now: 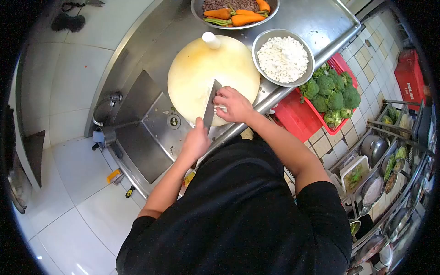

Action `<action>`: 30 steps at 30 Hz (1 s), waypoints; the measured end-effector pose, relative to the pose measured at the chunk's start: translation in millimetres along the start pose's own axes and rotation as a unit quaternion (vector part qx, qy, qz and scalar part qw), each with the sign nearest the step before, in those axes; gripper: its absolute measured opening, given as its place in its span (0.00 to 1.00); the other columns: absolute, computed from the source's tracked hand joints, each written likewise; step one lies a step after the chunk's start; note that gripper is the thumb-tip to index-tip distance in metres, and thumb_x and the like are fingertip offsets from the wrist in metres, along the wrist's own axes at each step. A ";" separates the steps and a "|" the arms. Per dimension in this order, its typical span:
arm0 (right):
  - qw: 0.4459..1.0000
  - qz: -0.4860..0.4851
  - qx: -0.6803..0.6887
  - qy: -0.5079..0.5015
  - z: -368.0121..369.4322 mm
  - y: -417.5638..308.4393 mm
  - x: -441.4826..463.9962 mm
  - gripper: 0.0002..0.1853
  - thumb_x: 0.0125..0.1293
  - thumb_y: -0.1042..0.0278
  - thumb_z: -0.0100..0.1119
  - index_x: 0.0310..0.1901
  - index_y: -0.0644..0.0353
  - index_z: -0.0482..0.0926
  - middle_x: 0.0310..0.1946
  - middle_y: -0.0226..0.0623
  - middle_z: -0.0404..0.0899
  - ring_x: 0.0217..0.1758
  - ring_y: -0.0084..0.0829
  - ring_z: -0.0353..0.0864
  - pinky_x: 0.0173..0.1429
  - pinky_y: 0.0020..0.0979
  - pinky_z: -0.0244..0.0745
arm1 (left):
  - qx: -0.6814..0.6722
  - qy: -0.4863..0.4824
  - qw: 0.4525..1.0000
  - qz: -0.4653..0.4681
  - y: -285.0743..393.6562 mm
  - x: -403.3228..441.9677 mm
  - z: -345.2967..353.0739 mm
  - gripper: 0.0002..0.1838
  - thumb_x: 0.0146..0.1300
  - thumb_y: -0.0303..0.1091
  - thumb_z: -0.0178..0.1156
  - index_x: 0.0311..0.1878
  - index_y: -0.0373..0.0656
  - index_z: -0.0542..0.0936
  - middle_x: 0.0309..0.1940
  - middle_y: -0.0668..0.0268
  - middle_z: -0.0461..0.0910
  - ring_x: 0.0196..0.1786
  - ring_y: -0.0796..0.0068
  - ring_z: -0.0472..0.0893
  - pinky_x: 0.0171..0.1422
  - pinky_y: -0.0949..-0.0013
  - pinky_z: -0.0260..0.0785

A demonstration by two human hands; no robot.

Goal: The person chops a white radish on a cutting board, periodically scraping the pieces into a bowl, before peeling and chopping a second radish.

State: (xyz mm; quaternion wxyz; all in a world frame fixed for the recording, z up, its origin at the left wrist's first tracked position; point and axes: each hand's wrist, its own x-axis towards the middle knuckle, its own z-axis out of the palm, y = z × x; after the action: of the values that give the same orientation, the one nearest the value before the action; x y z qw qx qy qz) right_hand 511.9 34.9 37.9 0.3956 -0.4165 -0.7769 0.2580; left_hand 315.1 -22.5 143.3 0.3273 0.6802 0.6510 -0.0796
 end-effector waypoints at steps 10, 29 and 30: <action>0.999 -0.004 -0.041 0.018 -14.2 -8.3 -4.9 0.13 0.56 0.65 0.71 0.44 0.55 0.84 0.48 0.42 0.78 0.56 0.47 0.78 0.63 0.44 0.77 | -0.017 0.041 0.998 0.042 9.8 39.4 -17.4 0.14 0.77 0.31 0.53 0.58 0.34 0.66 0.35 0.31 0.83 0.43 0.26 0.84 0.50 0.33 0.74; 0.985 -0.020 -0.159 -0.069 -19.0 -11.2 -21.5 0.33 0.60 0.50 0.72 0.61 0.62 0.75 0.62 0.51 0.73 0.67 0.52 0.73 0.74 0.47 0.69 | -0.033 0.035 0.999 0.025 7.7 30.6 8.5 0.14 0.77 0.33 0.53 0.58 0.36 0.65 0.35 0.32 0.84 0.43 0.27 0.85 0.51 0.33 0.75; 0.983 -0.012 -0.163 -0.084 -17.8 -10.2 -22.3 0.35 0.61 0.48 0.71 0.63 0.63 0.74 0.64 0.52 0.72 0.69 0.52 0.72 0.75 0.47 0.67 | -0.037 0.038 0.998 0.026 2.8 31.8 9.3 0.14 0.77 0.33 0.53 0.58 0.37 0.65 0.35 0.32 0.84 0.43 0.27 0.85 0.51 0.33 0.75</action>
State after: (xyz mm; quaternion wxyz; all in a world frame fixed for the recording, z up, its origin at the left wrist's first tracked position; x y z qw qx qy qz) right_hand 529.7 11.8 46.3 0.2584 -0.4428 -0.8441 0.1570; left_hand 325.2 -0.9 120.0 0.3290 0.6872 0.6473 -0.0209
